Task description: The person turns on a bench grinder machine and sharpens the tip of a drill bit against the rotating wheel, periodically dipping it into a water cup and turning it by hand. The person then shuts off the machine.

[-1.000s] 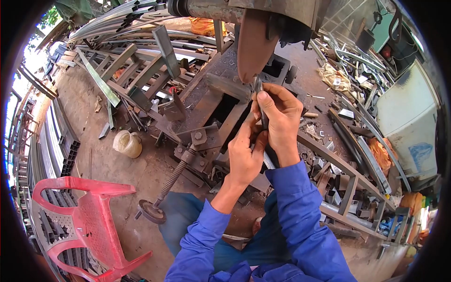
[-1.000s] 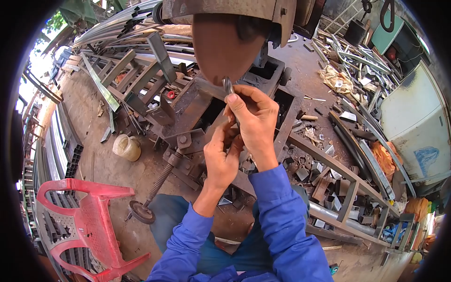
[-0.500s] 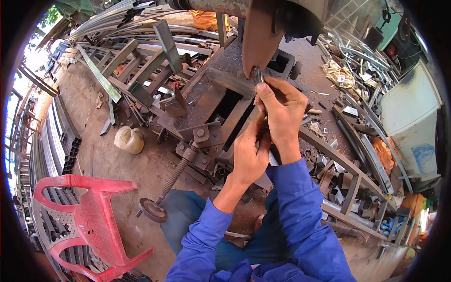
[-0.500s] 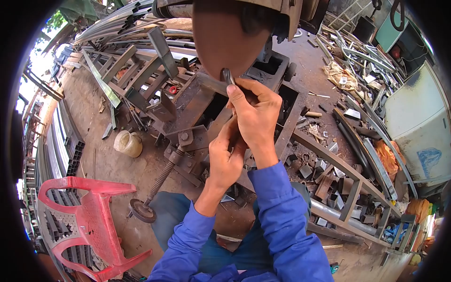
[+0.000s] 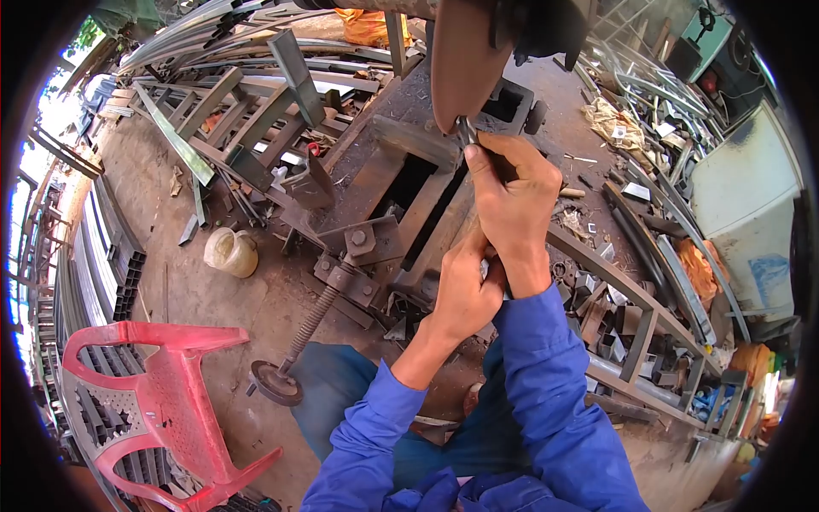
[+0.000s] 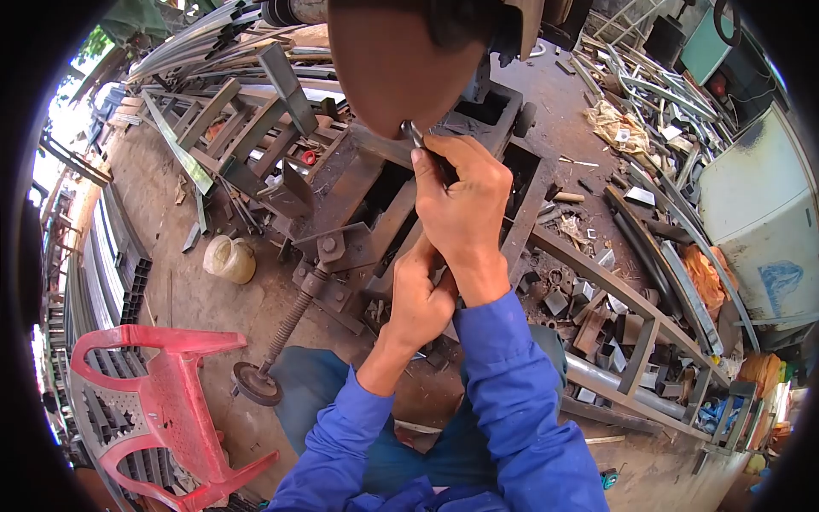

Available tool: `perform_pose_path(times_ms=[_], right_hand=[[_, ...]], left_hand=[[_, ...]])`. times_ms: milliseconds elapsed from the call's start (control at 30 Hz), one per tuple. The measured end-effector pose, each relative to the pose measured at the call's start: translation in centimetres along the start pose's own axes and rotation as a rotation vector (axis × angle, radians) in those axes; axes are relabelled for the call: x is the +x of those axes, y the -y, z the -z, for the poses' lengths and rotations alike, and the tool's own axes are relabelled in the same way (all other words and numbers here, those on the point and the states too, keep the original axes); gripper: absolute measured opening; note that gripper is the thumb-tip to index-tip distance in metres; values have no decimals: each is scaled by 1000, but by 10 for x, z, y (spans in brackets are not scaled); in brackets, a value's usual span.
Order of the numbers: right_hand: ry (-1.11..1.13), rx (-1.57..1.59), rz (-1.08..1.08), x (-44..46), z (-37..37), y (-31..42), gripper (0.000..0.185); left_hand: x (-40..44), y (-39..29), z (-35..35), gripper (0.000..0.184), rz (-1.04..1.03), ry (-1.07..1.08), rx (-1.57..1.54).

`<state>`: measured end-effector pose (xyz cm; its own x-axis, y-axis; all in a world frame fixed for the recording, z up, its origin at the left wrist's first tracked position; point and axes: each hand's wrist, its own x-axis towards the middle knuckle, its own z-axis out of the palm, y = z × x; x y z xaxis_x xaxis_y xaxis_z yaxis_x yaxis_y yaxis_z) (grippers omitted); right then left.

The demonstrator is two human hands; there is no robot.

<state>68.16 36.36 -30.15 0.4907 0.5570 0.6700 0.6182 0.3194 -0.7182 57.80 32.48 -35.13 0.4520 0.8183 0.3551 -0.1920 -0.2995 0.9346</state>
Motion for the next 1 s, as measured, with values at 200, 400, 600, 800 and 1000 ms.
perform_pose_path(times_ms=[200,400,600,800,1000], right_hand=[[32,-110,73,6,5,5,12],[68,-168,107,10,9,7,12],[75,-244,143,11,8,8,10],[65,-306,126,11,5,9,8],[63,-359,107,12,3,9,8]], left_hand=[[-1,2,-4,35,2,3,-63],[-2,1,-5,33,-2,27,-63],[-3,-2,-5,33,15,36,-60],[-3,-1,-4,35,1,25,-74],[-4,-3,-2,36,20,24,-75]])
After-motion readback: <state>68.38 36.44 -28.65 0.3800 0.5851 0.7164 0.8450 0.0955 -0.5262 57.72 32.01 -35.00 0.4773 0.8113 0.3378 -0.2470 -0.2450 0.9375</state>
